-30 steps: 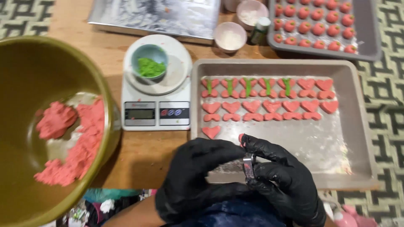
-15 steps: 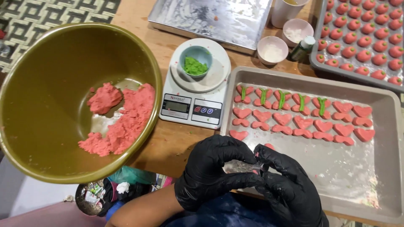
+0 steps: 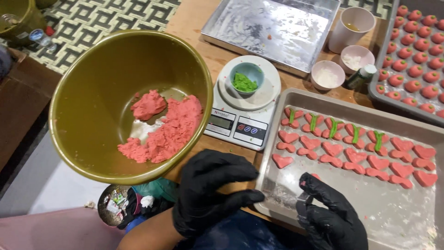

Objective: Shaping pink dough into heart shapes using a metal cutter and placing them on a baking tray

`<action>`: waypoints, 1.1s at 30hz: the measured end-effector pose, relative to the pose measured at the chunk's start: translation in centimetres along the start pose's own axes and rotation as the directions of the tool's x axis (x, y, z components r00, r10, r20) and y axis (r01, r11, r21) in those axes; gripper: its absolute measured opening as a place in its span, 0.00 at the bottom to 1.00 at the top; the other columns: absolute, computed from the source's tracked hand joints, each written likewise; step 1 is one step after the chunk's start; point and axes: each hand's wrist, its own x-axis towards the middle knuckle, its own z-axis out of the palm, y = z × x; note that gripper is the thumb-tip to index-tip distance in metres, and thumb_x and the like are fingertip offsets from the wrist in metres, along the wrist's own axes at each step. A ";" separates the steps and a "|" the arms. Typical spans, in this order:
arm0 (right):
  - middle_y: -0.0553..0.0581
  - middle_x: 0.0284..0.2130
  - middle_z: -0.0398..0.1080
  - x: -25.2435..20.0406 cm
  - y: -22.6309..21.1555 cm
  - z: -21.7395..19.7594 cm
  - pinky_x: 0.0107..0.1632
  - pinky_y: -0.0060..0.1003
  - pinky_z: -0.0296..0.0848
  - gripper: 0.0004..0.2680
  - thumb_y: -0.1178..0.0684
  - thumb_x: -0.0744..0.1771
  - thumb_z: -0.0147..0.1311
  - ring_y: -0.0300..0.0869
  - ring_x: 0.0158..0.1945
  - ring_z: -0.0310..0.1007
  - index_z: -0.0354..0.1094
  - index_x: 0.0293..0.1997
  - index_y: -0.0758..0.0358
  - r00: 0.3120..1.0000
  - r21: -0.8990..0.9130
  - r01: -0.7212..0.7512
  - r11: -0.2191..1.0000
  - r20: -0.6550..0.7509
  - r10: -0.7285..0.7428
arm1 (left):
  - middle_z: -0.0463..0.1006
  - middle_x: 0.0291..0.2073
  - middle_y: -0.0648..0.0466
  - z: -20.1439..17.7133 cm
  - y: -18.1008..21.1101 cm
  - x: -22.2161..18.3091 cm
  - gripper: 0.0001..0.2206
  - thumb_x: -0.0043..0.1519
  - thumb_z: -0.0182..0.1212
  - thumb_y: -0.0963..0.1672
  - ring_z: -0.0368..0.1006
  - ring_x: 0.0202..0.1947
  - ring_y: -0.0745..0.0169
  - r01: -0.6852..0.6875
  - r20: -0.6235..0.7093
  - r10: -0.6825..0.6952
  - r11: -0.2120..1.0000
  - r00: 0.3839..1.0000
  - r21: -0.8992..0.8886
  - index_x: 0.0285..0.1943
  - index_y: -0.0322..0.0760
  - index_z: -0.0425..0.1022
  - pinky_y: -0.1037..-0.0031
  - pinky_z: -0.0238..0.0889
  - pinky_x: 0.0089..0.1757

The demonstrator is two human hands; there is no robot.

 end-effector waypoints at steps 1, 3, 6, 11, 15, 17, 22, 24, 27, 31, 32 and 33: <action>0.57 0.63 0.75 0.0 0.4 -0.1 0.45 0.37 0.88 0.09 0.65 0.58 0.62 0.42 0.63 0.77 0.82 0.38 0.64 0.984 -0.100 0.178 0.979 0.021 -0.177 | 0.84 0.39 0.53 -0.7 -0.2 -0.4 0.12 0.56 0.74 0.47 0.84 0.38 0.57 0.012 -0.042 -0.008 0.997 0.999 0.080 0.44 0.41 0.80 0.69 0.73 0.41; 0.57 0.62 0.74 0.1 0.9 -0.1 0.43 0.32 0.87 0.07 0.63 0.58 0.64 0.41 0.58 0.80 0.80 0.35 0.61 0.935 -0.188 0.355 0.916 0.065 -0.349 | 0.85 0.40 0.54 -2.2 -0.5 -1.1 0.12 0.56 0.75 0.47 0.84 0.40 0.57 0.029 -0.089 -0.015 0.986 0.996 0.167 0.43 0.40 0.81 0.68 0.73 0.43; 0.64 0.61 0.73 0.6 1.1 0.3 0.54 0.28 0.77 0.08 0.67 0.60 0.60 0.44 0.60 0.79 0.77 0.37 0.60 0.826 -0.258 0.553 0.792 0.049 -0.561 | 0.84 0.37 0.55 -5.4 -0.6 -2.0 0.14 0.50 0.79 0.45 0.81 0.42 0.58 0.135 -0.221 -0.055 0.922 0.974 0.363 0.42 0.39 0.83 0.72 0.73 0.47; 0.61 0.63 0.75 2.0 2.2 0.1 0.51 0.44 0.76 0.11 0.73 0.59 0.57 0.45 0.65 0.74 0.74 0.43 0.79 0.997 0.069 0.045 0.997 -0.073 -0.040 | 0.83 0.48 0.38 -11.9 -1.7 -1.5 0.12 0.57 0.82 0.40 0.80 0.51 0.44 0.261 -0.412 0.130 0.595 0.902 0.760 0.32 0.35 0.78 0.59 0.66 0.50; 0.64 0.62 0.74 3.9 3.7 -1.8 0.54 0.43 0.77 0.11 0.72 0.60 0.58 0.47 0.65 0.75 0.73 0.44 0.75 0.968 0.004 0.251 0.968 -0.009 -0.251 | 0.78 0.61 0.42 -14.4 -5.5 -3.8 0.11 0.60 0.69 0.39 0.76 0.48 0.38 0.201 -0.242 0.027 0.473 0.970 0.858 0.50 0.43 0.85 0.54 0.67 0.50; 0.66 0.62 0.74 4.7 4.7 -3.1 0.56 0.42 0.77 0.11 0.72 0.60 0.58 0.48 0.65 0.75 0.72 0.45 0.74 0.939 -0.029 0.343 0.939 0.013 -0.342 | 0.82 0.53 0.55 -14.7 -7.4 -4.6 0.11 0.62 0.67 0.43 0.79 0.48 0.48 0.235 -0.298 0.061 0.474 0.953 0.848 0.51 0.56 0.84 0.62 0.67 0.52; 0.70 0.61 0.73 5.6 5.9 -6.3 0.59 0.41 0.77 0.11 0.70 0.61 0.59 0.51 0.64 0.76 0.70 0.46 0.69 0.847 -0.142 0.531 0.835 0.060 -0.529 | 0.83 0.33 0.57 -14.4 -6.8 -5.3 0.05 0.64 0.69 0.46 0.77 0.33 0.48 0.287 -0.323 0.005 0.445 0.947 0.849 0.46 0.51 0.86 0.59 0.65 0.48; 0.71 0.60 0.73 5.4 6.0 -7.1 0.61 0.40 0.77 0.12 0.70 0.61 0.60 0.52 0.64 0.77 0.69 0.46 0.68 0.809 -0.204 0.583 0.786 0.059 -0.585 | 0.83 0.32 0.59 -13.2 -5.1 -4.3 0.03 0.65 0.69 0.48 0.79 0.34 0.48 0.241 -0.303 0.046 0.499 0.952 0.832 0.42 0.51 0.85 0.56 0.63 0.59; 0.74 0.60 0.72 4.8 5.5 -7.3 0.63 0.39 0.78 0.12 0.69 0.62 0.60 0.54 0.64 0.77 0.67 0.47 0.65 0.760 -0.319 0.627 0.710 0.050 -0.648 | 0.84 0.51 0.50 -9.8 -1.5 -2.7 0.04 0.66 0.71 0.43 0.79 0.49 0.51 0.217 -0.242 -0.017 0.508 0.970 0.834 0.48 0.44 0.83 0.57 0.47 0.65; 0.69 0.60 0.72 4.9 5.3 -8.8 0.64 0.38 0.75 0.12 0.62 0.62 0.62 0.51 0.63 0.77 0.70 0.47 0.59 0.775 -0.552 0.584 0.595 0.162 -0.611 | 0.83 0.45 0.47 -4.2 -2.2 -3.8 0.06 0.64 0.59 0.47 0.80 0.41 0.46 -0.080 -0.074 0.199 0.668 0.977 0.740 0.43 0.51 0.82 0.40 0.62 0.57; 0.62 0.62 0.72 5.7 5.3 -9.9 0.64 0.38 0.72 0.12 0.55 0.61 0.63 0.46 0.62 0.76 0.73 0.48 0.55 0.789 -0.637 0.583 0.505 0.295 -0.539 | 0.82 0.47 0.49 -3.1 -2.7 -4.1 0.07 0.65 0.58 0.48 0.80 0.43 0.47 -0.123 -0.013 0.180 0.721 0.984 0.682 0.45 0.52 0.82 0.43 0.64 0.57; 0.62 0.62 0.72 5.9 5.8 -10.4 0.64 0.38 0.72 0.12 0.55 0.61 0.63 0.46 0.62 0.76 0.73 0.48 0.55 0.809 -0.660 0.551 0.511 0.275 -0.519 | 0.82 0.47 0.49 -2.1 -3.5 -4.3 0.07 0.65 0.58 0.48 0.80 0.43 0.47 -0.132 -0.003 0.177 0.745 0.984 0.654 0.45 0.52 0.82 0.43 0.64 0.57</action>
